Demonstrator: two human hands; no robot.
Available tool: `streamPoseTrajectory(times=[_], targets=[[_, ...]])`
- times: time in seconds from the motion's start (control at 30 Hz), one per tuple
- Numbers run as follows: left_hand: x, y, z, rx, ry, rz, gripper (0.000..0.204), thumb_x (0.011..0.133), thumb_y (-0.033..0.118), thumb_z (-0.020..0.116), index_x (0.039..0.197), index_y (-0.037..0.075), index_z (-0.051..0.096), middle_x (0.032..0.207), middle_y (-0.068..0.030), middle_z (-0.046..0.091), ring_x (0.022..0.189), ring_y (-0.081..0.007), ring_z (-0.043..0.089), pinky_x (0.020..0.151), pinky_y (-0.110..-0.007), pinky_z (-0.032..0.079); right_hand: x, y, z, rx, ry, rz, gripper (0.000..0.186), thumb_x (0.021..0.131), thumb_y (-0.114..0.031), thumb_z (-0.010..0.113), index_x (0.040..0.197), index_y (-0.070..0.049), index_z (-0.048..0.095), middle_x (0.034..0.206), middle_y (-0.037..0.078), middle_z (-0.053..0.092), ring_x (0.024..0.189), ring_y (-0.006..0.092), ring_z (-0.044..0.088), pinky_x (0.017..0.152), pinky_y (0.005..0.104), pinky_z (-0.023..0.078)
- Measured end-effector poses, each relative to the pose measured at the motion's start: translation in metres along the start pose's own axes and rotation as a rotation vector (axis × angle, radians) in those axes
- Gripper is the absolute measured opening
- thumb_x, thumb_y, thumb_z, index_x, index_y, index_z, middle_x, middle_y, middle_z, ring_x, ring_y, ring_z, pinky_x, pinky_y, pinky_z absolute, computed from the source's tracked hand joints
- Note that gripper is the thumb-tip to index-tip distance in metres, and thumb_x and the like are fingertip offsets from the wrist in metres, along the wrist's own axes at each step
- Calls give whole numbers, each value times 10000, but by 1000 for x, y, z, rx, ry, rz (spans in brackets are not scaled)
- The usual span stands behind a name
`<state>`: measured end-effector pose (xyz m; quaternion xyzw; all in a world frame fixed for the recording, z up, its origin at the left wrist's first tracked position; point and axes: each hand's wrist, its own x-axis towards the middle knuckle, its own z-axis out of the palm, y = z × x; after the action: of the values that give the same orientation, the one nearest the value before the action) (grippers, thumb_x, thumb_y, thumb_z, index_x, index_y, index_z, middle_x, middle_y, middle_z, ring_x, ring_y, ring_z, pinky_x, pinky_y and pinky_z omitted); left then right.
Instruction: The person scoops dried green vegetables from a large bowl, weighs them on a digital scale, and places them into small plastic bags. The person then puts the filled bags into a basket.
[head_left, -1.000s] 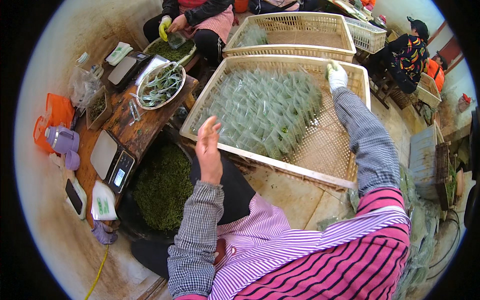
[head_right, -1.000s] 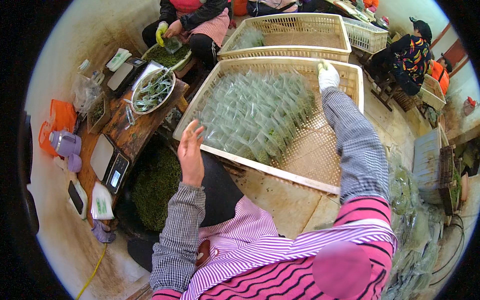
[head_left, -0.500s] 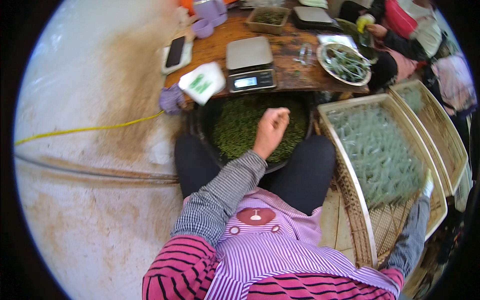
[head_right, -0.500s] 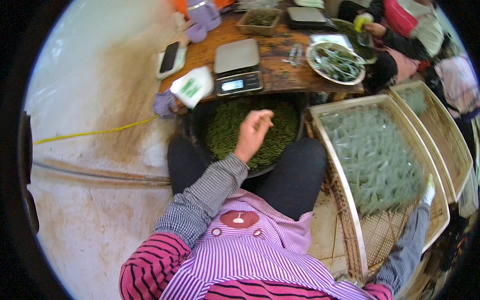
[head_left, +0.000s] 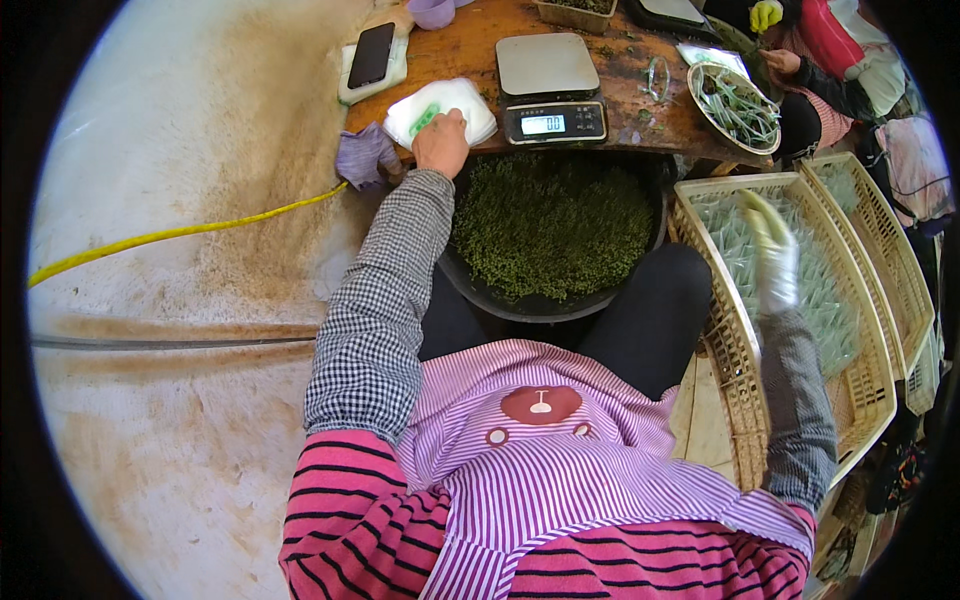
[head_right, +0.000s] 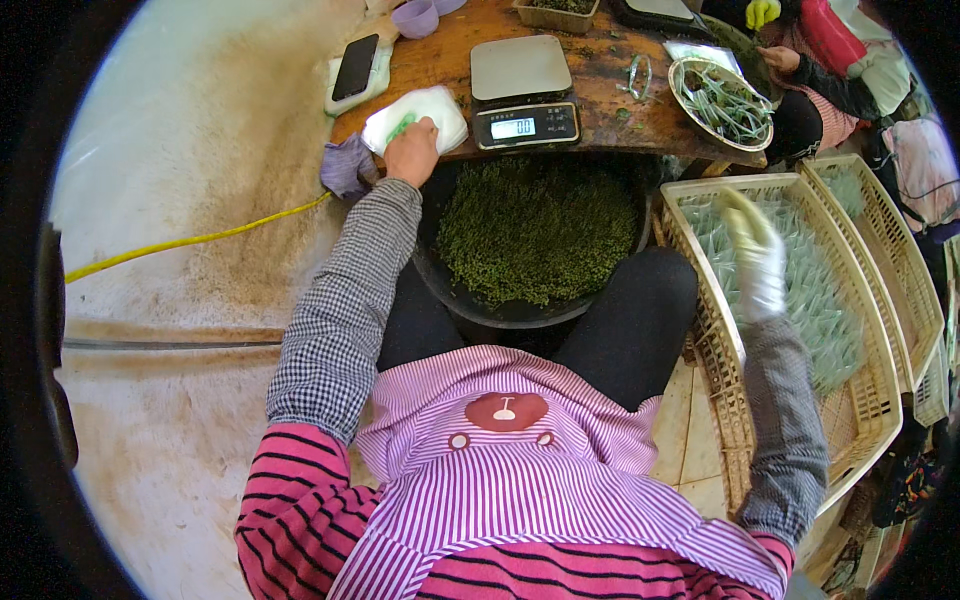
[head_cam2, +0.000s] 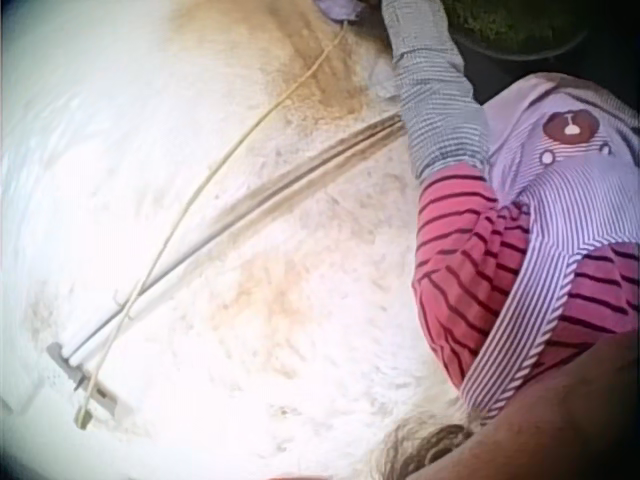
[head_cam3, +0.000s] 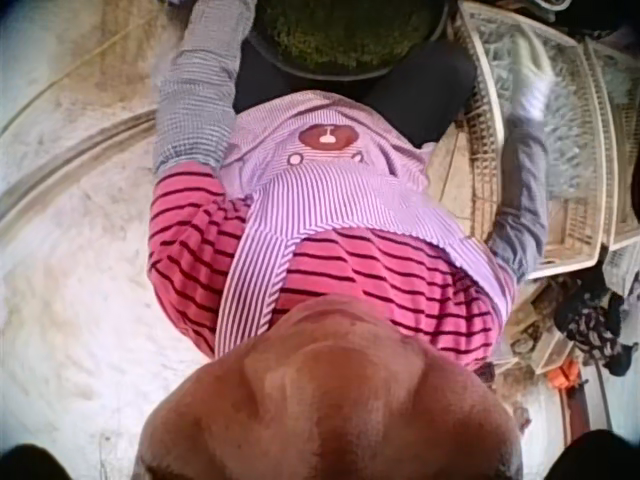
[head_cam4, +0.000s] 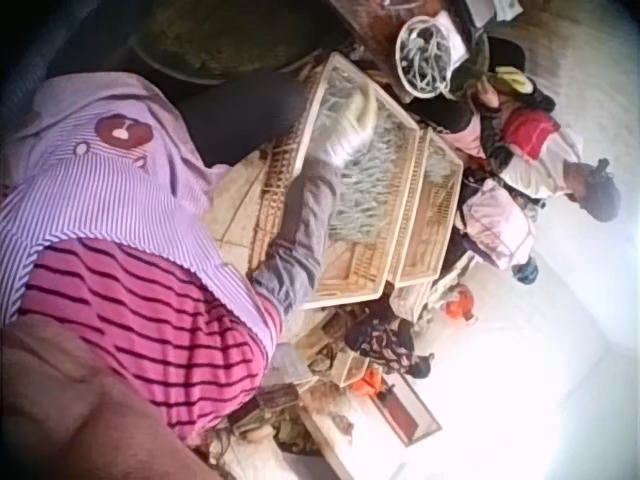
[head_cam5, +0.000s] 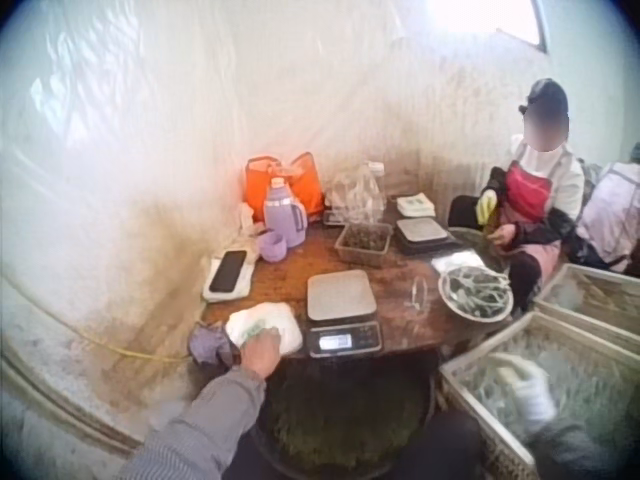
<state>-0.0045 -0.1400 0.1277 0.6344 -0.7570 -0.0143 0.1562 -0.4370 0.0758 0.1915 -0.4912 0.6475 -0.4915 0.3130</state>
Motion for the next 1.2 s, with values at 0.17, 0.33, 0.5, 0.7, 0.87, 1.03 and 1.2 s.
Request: streamPoseTrajectory(times=[0.17, 0.33, 0.5, 0.7, 0.87, 1.03, 1.2], targets=[[-56, 43, -50, -405, 285, 173, 127, 915, 155, 480, 891, 39, 524, 842, -216, 562, 765, -420, 570, 660, -475, 469, -25, -60, 166, 240, -306, 13, 348, 916, -182, 592, 1231, -35, 581, 1204, 111, 603, 1107, 182, 554, 961, 282, 430], [-160, 67, -5, -804, 84, -72, 113, 935, 114, 488, 905, 9, 517, 776, -143, 550, 640, -296, 597, 577, -366, 488, -56, -9, 265, 271, -349, 261, 300, 881, -236, 636, 1059, 4, 665, 909, 85, 694, 808, 143, 631, 744, 251, 501], [-202, 63, 4, -754, 8, -14, 166, 919, 190, 569, 945, 33, 524, 930, -118, 587, 671, -225, 643, 596, -298, 525, -30, 9, 248, -534, -296, 166, 249, 873, -269, 545, 858, -65, 686, 820, 137, 673, 723, 280, 652, 671, 376, 516], [-186, 23, -1, -353, -237, 543, 264, 803, 234, 693, 931, 78, 522, 923, -86, 543, 661, -257, 604, 528, -340, 499, -29, 6, 264, -344, -1007, 406, 305, 825, -279, 637, 950, -7, 695, 792, 120, 683, 772, 233, 656, 690, 343, 511], [-188, -5, 13, -377, -310, 250, 159, 867, 213, 597, 882, 68, 530, 867, -120, 560, 728, -348, 582, 638, -438, 470, -6, 76, 326, -429, -672, 497, 727, 852, -553, 548, 1303, 14, 487, 1143, 194, 623, 1078, 273, 600, 873, 354, 498], [-181, -34, -25, -494, -384, -189, 156, 913, 150, 549, 854, 35, 463, 702, -134, 593, 475, -218, 601, 489, -361, 474, -53, 32, 370, -916, -760, 396, 787, 736, -510, 697, 1393, -226, 370, 1404, 208, 315, 1290, 408, 322, 978, 518, 441], [-173, -40, -47, -494, -309, -273, 172, 889, 131, 592, 924, 40, 450, 707, -138, 630, 556, -243, 640, 528, -347, 483, -62, 60, 333, -975, -1059, 253, 608, 805, -293, 633, 1366, -208, 413, 1362, 202, 361, 1280, 420, 343, 999, 487, 425]])
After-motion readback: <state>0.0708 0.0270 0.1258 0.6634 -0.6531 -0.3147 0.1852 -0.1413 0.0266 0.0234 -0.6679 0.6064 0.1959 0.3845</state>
